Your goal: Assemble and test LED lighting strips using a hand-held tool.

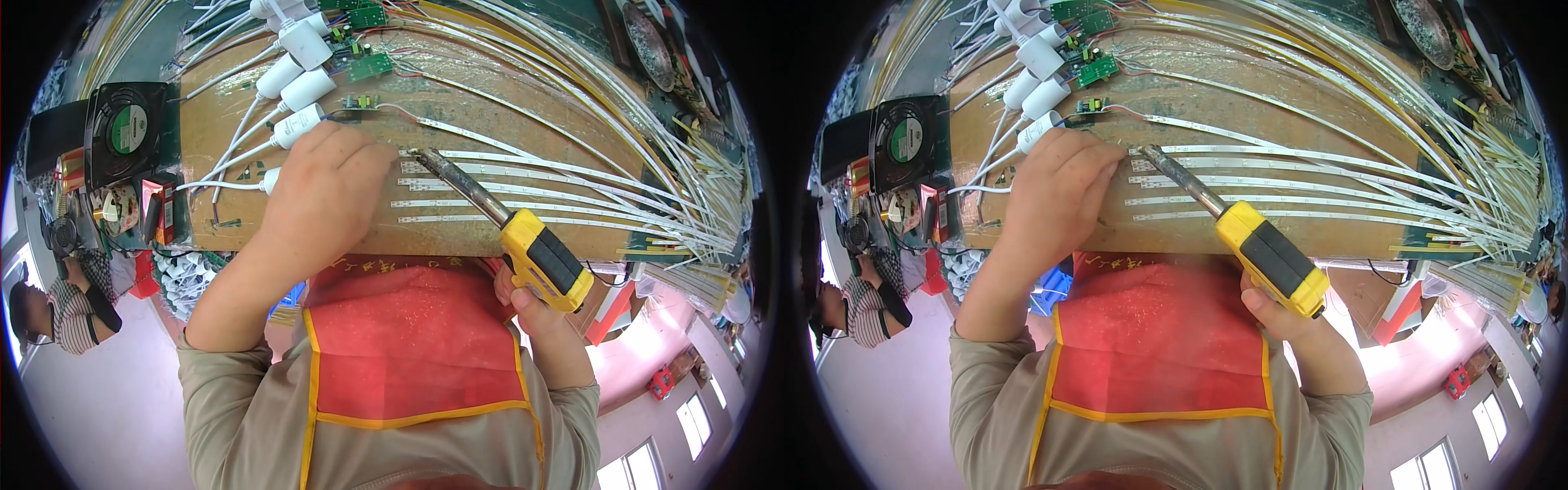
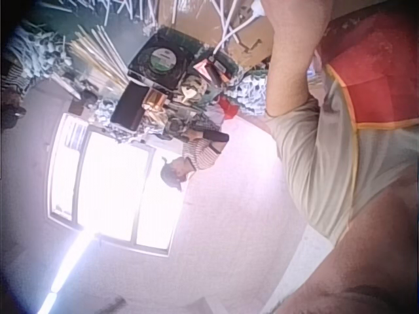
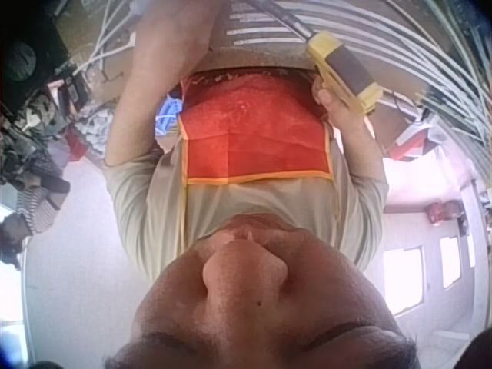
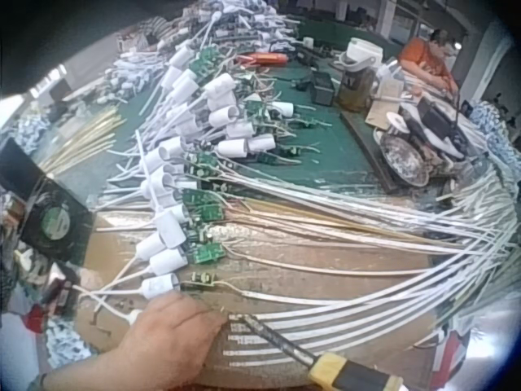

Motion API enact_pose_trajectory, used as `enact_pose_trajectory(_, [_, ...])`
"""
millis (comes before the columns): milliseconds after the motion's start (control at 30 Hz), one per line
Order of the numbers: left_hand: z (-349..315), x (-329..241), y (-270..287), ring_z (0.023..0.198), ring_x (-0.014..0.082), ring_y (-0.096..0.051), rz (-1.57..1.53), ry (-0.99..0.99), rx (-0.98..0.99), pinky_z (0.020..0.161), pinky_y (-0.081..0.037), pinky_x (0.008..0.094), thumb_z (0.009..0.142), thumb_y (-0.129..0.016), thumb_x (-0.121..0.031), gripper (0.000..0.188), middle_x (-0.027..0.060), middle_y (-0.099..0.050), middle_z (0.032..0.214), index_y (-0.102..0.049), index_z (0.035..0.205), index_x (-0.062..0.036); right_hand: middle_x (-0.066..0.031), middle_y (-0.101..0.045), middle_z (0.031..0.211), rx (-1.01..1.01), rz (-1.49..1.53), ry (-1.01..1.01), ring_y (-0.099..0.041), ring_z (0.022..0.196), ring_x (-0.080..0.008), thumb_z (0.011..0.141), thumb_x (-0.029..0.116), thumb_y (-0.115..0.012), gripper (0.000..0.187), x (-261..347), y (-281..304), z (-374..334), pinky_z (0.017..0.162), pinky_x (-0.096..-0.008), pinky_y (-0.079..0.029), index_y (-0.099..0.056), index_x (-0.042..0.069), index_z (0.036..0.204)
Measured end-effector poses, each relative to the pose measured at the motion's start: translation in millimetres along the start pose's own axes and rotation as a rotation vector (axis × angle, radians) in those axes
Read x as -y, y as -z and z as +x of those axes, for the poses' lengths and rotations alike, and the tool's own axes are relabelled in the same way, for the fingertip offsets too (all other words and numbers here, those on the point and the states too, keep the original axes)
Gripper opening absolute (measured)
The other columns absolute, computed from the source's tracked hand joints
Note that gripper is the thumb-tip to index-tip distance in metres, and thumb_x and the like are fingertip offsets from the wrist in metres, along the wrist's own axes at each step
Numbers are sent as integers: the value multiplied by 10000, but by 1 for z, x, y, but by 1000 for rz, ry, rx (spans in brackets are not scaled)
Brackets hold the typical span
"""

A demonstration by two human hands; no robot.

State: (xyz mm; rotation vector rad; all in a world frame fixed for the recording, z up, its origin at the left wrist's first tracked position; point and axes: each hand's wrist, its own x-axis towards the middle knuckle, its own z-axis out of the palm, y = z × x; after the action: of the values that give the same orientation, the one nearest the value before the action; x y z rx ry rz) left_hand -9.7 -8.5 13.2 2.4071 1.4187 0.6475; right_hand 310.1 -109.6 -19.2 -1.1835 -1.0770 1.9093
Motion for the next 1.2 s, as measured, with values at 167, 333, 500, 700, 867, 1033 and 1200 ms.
enact_pose_trajectory(167, [2,-6,-1,890,328,-654,8,117,-16,795,-530,427,851,-717,-48,108,100,-694,919,-724,959,-56,-19,-610,860,2,5,34,-578,749,-139,913,195,-748,208,-2,-1,1,645,-310,-479,-640,55,1021])
enact_pose_trajectory(333, [5,-4,-3,869,323,-648,-15,133,-41,781,-528,423,835,-722,-45,83,96,-687,892,-713,916,-62,-21,-615,825,1,-51,47,-589,722,-140,908,189,-756,206,-5,1,1,627,-306,-482,-646,51,1014])
enact_pose_trajectory(500, [8,-4,-6,874,322,-632,51,89,-28,788,-513,428,829,-719,-45,84,90,-669,904,-689,906,-65,-25,-628,795,-25,-82,84,-596,682,-142,906,206,-764,225,-4,-1,3,598,-303,-479,-651,45,1017])
enact_pose_trajectory(700, [10,-1,-4,876,315,-614,84,62,18,788,-492,433,841,-714,-62,74,77,-647,901,-677,905,-70,-28,-638,769,-60,-102,70,-608,655,-151,883,248,-782,255,-1,-4,4,583,-303,-483,-664,44,983])
enact_pose_trajectory(867, [14,-1,0,875,307,-611,96,48,81,775,-486,426,850,-711,-76,68,71,-637,890,-677,909,-78,-32,-644,757,-74,-149,52,-625,652,-160,855,259,-791,261,-2,-2,3,579,-305,-489,-664,51,947])
enact_pose_trajectory(1033, [15,-1,0,875,306,-614,99,43,84,776,-487,424,853,-709,-67,68,69,-639,889,-679,912,-80,-34,-646,767,-71,-137,36,-629,657,-161,844,243,-787,264,-1,-4,4,591,-310,-499,-656,52,969])
enact_pose_trajectory(1200, [16,0,0,885,316,-615,83,28,91,788,-498,432,855,-706,-60,65,77,-642,894,-678,912,-71,-45,-648,787,-76,-137,27,-633,675,-171,848,247,-782,292,0,-4,4,611,-316,-506,-655,41,1011])
